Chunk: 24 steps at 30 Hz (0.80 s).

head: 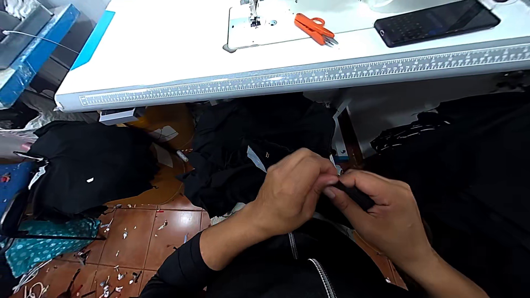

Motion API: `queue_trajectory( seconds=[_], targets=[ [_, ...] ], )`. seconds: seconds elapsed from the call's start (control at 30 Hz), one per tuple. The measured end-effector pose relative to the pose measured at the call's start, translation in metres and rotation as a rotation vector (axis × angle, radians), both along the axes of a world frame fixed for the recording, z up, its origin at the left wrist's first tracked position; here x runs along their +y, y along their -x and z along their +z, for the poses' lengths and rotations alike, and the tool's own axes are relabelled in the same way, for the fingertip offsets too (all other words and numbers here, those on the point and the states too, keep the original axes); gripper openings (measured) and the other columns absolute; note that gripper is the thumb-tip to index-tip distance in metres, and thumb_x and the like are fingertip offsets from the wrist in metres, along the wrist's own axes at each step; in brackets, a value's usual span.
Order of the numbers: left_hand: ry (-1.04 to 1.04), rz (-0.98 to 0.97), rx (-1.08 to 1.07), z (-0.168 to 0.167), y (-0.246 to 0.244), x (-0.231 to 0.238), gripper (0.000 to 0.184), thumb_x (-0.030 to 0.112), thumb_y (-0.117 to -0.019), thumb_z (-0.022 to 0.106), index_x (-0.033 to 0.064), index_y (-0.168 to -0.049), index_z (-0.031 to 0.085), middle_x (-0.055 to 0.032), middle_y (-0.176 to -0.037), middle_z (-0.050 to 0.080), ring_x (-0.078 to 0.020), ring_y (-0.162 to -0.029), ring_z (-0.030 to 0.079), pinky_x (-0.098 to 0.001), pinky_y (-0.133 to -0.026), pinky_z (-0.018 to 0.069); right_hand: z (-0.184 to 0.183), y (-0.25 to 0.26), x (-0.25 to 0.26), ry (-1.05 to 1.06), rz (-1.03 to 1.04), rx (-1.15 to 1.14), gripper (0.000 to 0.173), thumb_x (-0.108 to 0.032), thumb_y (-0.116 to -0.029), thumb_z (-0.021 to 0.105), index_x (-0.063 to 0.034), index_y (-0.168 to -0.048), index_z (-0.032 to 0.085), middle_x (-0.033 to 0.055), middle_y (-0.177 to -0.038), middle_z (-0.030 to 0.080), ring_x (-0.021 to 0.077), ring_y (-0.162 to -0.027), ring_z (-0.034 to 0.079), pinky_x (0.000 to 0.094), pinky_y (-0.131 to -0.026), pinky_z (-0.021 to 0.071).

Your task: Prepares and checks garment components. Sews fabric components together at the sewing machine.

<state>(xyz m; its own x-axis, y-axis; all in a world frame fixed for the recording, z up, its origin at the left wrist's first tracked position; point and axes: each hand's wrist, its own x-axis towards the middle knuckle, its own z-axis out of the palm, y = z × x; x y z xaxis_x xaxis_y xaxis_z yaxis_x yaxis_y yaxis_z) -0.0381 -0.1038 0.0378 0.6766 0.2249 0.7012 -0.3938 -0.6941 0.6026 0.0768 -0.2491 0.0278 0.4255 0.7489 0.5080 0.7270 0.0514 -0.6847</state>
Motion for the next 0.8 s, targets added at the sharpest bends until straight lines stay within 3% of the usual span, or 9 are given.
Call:
queue_trajectory(
  seconds=[0.2, 0.27, 0.33, 0.4, 0.47, 0.57, 0.63, 0.7, 0.8],
  targets=[
    [-0.345, 0.070, -0.176, -0.010, 0.019, -0.014, 0.017, 0.011, -0.1035, 0.057, 0.0017, -0.091, 0.063, -0.0093, -0.079, 0.065, -0.0173, -0.069, 0.063, -0.0279, -0.062, 0.0520, 0.003, -0.007, -0.014, 0.051, 0.310, -0.111, 0.024, -0.028, -0.0964, 0.058, -0.0125, -0.078, 0.056, -0.0018, -0.067, 0.053, 0.0022, -0.067, 0.053, 0.0169, -0.061, 0.0409],
    [-0.421, 0.051, -0.188, -0.006, 0.025, -0.013, 0.017, 0.013, -0.1045, 0.055, 0.0035, -0.092, 0.063, -0.0084, -0.077, 0.065, -0.0181, -0.065, 0.060, -0.0291, -0.060, 0.0482, 0.007, -0.020, -0.017, 0.115, 0.542, -0.057, 0.019, -0.029, -0.1001, 0.055, -0.0142, -0.092, 0.064, -0.0027, -0.083, 0.064, 0.0031, -0.085, 0.061, 0.0189, -0.078, 0.0495],
    [-0.442, -0.016, -0.157, -0.005, 0.031, -0.013, 0.014, 0.012, -0.1035, 0.055, 0.0047, -0.094, 0.063, -0.0090, -0.078, 0.066, -0.0194, -0.065, 0.060, -0.0300, -0.061, 0.0482, 0.010, -0.052, -0.014, 0.254, 0.840, 0.092, 0.041, -0.049, -0.1059, 0.048, -0.0170, -0.124, 0.067, -0.0034, -0.115, 0.071, 0.0049, -0.113, 0.064, 0.0260, -0.100, 0.0516],
    [-0.406, -0.132, -0.108, -0.008, 0.033, -0.014, 0.014, 0.010, -0.1032, 0.056, 0.0028, -0.095, 0.065, -0.0112, -0.082, 0.068, -0.0211, -0.069, 0.062, -0.0305, -0.064, 0.0493, 0.015, -0.070, 0.011, 0.268, 0.772, 0.192, 0.049, -0.060, -0.1030, 0.043, -0.0258, -0.130, 0.067, -0.0109, -0.122, 0.071, 0.0025, -0.112, 0.066, 0.0252, -0.095, 0.0568],
    [-0.328, -0.242, -0.061, -0.012, 0.032, -0.016, 0.015, 0.009, -0.1034, 0.057, 0.0002, -0.095, 0.067, -0.0144, -0.084, 0.070, -0.0230, -0.073, 0.066, -0.0312, -0.066, 0.0521, 0.014, -0.067, 0.058, 0.235, 0.524, -0.057, 0.037, -0.041, -0.1051, 0.047, -0.0180, -0.127, 0.067, -0.0042, -0.125, 0.069, 0.0107, -0.112, 0.065, 0.0340, -0.093, 0.0557],
    [-0.254, -0.347, 0.005, -0.014, 0.029, -0.016, 0.016, 0.009, -0.1031, 0.059, -0.0011, -0.095, 0.068, -0.0157, -0.087, 0.071, -0.0236, -0.076, 0.068, -0.0317, -0.067, 0.0519, 0.002, -0.045, 0.130, 0.306, 0.630, -0.207, 0.047, -0.016, -0.0888, 0.064, -0.0050, -0.135, 0.062, 0.0129, -0.149, 0.055, 0.0368, -0.143, 0.044, 0.0561, -0.117, 0.0347],
    [-0.223, -0.388, 0.048, -0.016, 0.029, -0.016, 0.015, 0.008, -0.1021, 0.061, -0.0010, -0.095, 0.069, -0.0153, -0.087, 0.071, -0.0235, -0.076, 0.068, -0.0321, -0.067, 0.0517, -0.001, -0.034, 0.160, 0.442, 0.799, -0.123, 0.057, -0.007, -0.0846, 0.072, -0.0038, -0.139, 0.056, 0.0112, -0.140, 0.061, 0.0360, -0.142, 0.044, 0.0575, -0.118, 0.0304],
    [-0.194, -0.399, 0.087, -0.018, 0.032, -0.013, 0.015, 0.009, -0.1018, 0.062, -0.0010, -0.094, 0.070, -0.0144, -0.083, 0.070, -0.0232, -0.074, 0.067, -0.0321, -0.066, 0.0520, -0.007, -0.037, 0.174, 0.446, 0.875, -0.128, 0.038, -0.005, -0.0841, 0.075, -0.0024, -0.121, 0.064, 0.0095, -0.105, 0.069, 0.0297, -0.113, 0.060, 0.0574, -0.110, 0.0369],
    [-0.127, -0.406, 0.161, -0.018, 0.039, -0.006, 0.022, 0.012, -0.1033, 0.059, -0.0025, -0.093, 0.071, -0.0136, -0.077, 0.067, -0.0236, -0.072, 0.067, -0.0329, -0.066, 0.0540, -0.005, -0.056, 0.154, 0.263, 0.793, -0.162, 0.010, -0.012, -0.0846, 0.068, -0.0105, -0.095, 0.068, -0.0013, -0.088, 0.066, 0.0120, -0.091, 0.062, 0.0344, -0.089, 0.0503]
  ],
)
